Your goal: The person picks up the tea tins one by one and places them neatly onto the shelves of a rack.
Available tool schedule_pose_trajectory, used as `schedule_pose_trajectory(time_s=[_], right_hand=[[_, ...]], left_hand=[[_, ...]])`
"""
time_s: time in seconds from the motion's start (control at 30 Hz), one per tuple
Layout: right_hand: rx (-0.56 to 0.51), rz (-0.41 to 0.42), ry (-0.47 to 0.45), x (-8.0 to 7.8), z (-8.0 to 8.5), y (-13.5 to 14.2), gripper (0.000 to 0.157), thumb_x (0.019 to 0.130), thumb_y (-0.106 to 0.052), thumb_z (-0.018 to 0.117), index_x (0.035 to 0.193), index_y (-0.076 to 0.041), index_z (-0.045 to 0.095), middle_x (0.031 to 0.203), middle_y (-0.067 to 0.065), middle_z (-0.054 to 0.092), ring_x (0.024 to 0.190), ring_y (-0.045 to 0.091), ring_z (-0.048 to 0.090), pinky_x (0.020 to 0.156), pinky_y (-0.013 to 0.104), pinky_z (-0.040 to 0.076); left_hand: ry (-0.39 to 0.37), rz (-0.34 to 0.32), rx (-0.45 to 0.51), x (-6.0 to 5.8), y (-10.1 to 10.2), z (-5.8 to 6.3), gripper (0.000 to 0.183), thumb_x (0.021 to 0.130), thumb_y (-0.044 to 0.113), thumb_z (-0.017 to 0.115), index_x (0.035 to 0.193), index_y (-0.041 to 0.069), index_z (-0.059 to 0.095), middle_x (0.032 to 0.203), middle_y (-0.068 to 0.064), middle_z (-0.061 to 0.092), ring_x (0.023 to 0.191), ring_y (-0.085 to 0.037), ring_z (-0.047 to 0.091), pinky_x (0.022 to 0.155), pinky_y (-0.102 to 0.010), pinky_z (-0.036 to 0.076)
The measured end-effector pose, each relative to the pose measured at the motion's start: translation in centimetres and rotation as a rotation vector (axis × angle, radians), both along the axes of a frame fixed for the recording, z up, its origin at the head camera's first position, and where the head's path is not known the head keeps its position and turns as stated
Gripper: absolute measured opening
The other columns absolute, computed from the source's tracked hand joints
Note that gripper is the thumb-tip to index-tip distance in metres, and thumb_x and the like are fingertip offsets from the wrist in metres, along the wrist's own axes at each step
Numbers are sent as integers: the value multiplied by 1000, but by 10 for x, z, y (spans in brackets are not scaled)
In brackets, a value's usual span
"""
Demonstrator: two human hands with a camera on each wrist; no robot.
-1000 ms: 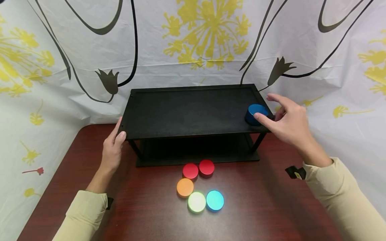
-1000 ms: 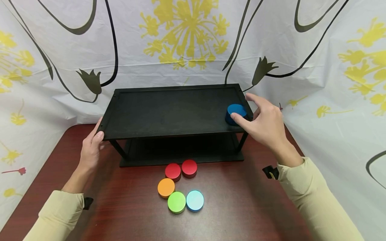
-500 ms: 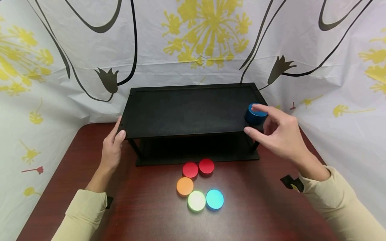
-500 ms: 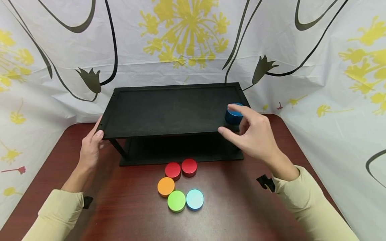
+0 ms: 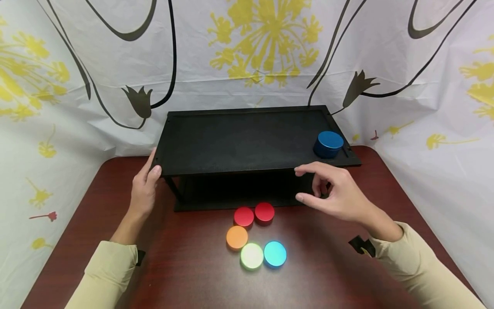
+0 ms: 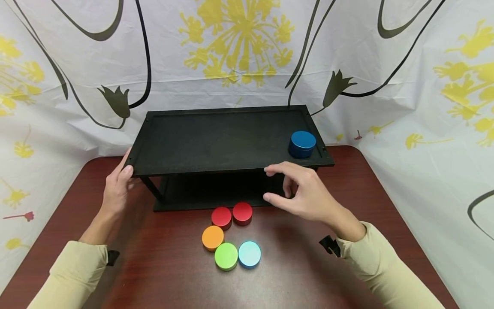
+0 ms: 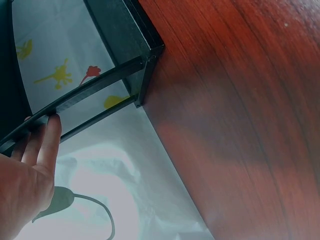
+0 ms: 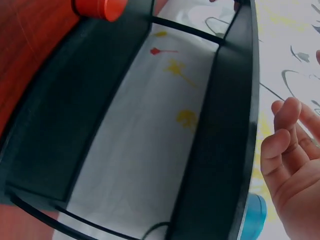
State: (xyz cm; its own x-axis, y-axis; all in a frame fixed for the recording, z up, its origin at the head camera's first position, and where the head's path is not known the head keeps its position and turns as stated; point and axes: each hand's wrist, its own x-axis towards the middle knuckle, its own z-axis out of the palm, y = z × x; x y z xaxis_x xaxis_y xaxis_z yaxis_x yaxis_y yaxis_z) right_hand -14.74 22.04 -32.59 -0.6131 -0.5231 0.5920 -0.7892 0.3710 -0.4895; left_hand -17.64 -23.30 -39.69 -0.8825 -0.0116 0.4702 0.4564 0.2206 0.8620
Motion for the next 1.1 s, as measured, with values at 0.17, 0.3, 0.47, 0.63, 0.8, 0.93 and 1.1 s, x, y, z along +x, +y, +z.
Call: schedule_pose_trajectory(time_s=[0.17, 0.3, 0.47, 0.63, 0.8, 0.93, 1.1], right_hand=[[57, 3, -92, 4, -12, -3, 54, 74, -8, 85, 123, -17, 66, 108, -7, 66, 59, 5, 51, 56, 19, 43], [101, 34, -156, 8, -23, -6, 53, 77, -12, 85, 125, -20, 64, 110, -8, 66, 59, 5, 51, 55, 20, 44], [127, 66, -240, 12, -34, -10, 52, 78, -17, 85, 126, -22, 64, 111, -8, 66, 59, 5, 51, 55, 22, 45], [141, 86, -293, 15, -47, -14, 52, 79, -23, 85, 127, -23, 64, 113, -9, 67, 58, 5, 52, 54, 22, 46], [134, 129, -348, 19, -61, -17, 50, 81, -26, 83, 128, -21, 64, 103, -9, 67, 58, 8, 51, 53, 24, 46], [151, 151, -400, 24, -72, -18, 50, 83, -29, 82, 128, -18, 64, 80, -10, 60, 57, 8, 51, 53, 23, 45], [203, 175, -448, 28, -83, -19, 49, 84, -33, 80, 129, -21, 64, 72, -8, 55, 56, 1, 48, 52, 21, 43]], left_hand=[[7, -6, 4, -1, 0, 0, 49, 106, 13, 41, 154, 19, 38, 158, -3, 37, 139, -13, 40, 103, -17, 35], [9, -8, 10, -1, 0, -1, 49, 105, 13, 41, 154, 18, 38, 157, -4, 38, 139, -14, 40, 105, -17, 35], [4, 1, 10, -1, 0, -1, 49, 106, 13, 41, 154, 18, 38, 157, -3, 38, 138, -12, 42, 103, -17, 36], [3, 14, 1, -1, 0, -2, 49, 105, 14, 41, 154, 20, 39, 156, -2, 39, 135, -10, 44, 102, -17, 36], [5, 10, 8, 0, -1, -2, 49, 105, 14, 41, 154, 19, 39, 157, -3, 39, 136, -11, 43, 102, -17, 36], [2, -2, 24, -1, -1, -3, 49, 105, 13, 41, 154, 18, 38, 157, -4, 38, 138, -13, 42, 103, -17, 36], [3, 5, 16, -1, -1, -4, 49, 105, 14, 41, 154, 19, 38, 157, -3, 38, 138, -14, 41, 102, -17, 37]])
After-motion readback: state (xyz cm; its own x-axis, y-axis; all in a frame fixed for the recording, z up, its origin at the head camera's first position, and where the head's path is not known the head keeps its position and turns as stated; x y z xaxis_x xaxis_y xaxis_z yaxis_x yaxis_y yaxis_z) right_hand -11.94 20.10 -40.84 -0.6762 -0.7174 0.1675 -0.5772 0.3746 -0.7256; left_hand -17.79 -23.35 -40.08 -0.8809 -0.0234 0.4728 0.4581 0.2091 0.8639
